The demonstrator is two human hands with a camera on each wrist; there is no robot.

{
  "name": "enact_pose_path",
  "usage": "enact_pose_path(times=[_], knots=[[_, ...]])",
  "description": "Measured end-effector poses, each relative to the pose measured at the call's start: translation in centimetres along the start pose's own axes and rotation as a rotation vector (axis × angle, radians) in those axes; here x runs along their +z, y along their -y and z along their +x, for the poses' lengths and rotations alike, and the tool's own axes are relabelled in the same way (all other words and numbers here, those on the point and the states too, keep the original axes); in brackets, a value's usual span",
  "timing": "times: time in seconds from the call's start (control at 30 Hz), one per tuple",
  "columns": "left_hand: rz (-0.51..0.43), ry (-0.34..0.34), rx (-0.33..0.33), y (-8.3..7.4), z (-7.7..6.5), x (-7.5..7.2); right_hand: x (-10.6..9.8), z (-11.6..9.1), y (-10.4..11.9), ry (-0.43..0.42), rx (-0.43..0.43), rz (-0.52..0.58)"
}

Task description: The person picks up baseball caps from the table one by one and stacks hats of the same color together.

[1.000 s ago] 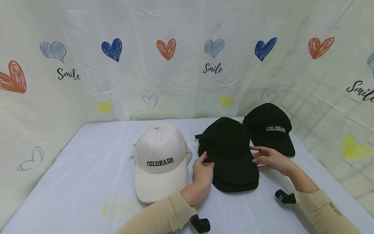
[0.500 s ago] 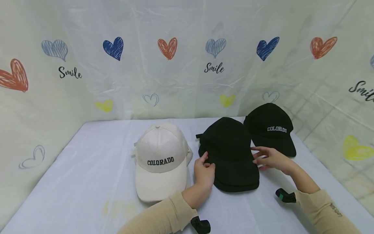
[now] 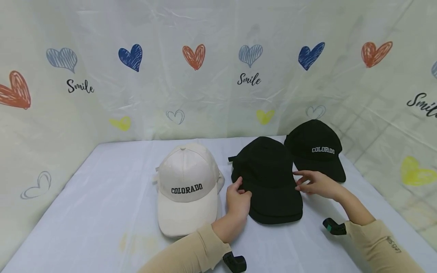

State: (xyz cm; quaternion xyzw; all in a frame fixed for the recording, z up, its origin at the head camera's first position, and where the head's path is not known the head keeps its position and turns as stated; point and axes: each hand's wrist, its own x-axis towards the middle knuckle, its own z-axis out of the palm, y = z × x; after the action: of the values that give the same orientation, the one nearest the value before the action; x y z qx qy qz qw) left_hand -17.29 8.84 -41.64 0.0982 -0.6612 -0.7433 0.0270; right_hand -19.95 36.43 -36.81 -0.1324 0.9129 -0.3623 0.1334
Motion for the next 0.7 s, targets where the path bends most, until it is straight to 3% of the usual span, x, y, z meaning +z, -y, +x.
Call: enact_pose_path(times=[0.33,0.53,0.7], knots=[[-0.16,0.005,0.04,-2.6,-0.2,-0.2,-1.0,-0.2,0.9,-0.037,-0.035,-0.095],[-0.3,0.104,0.043,-5.3,-0.5,0.9,-1.7,-0.5,1.4,-0.142,-0.045,-0.16],[-0.349,0.193,0.033,-6.6,-0.7,2.1,-2.4,-0.9,1.6,-0.235,-0.051,-0.172]])
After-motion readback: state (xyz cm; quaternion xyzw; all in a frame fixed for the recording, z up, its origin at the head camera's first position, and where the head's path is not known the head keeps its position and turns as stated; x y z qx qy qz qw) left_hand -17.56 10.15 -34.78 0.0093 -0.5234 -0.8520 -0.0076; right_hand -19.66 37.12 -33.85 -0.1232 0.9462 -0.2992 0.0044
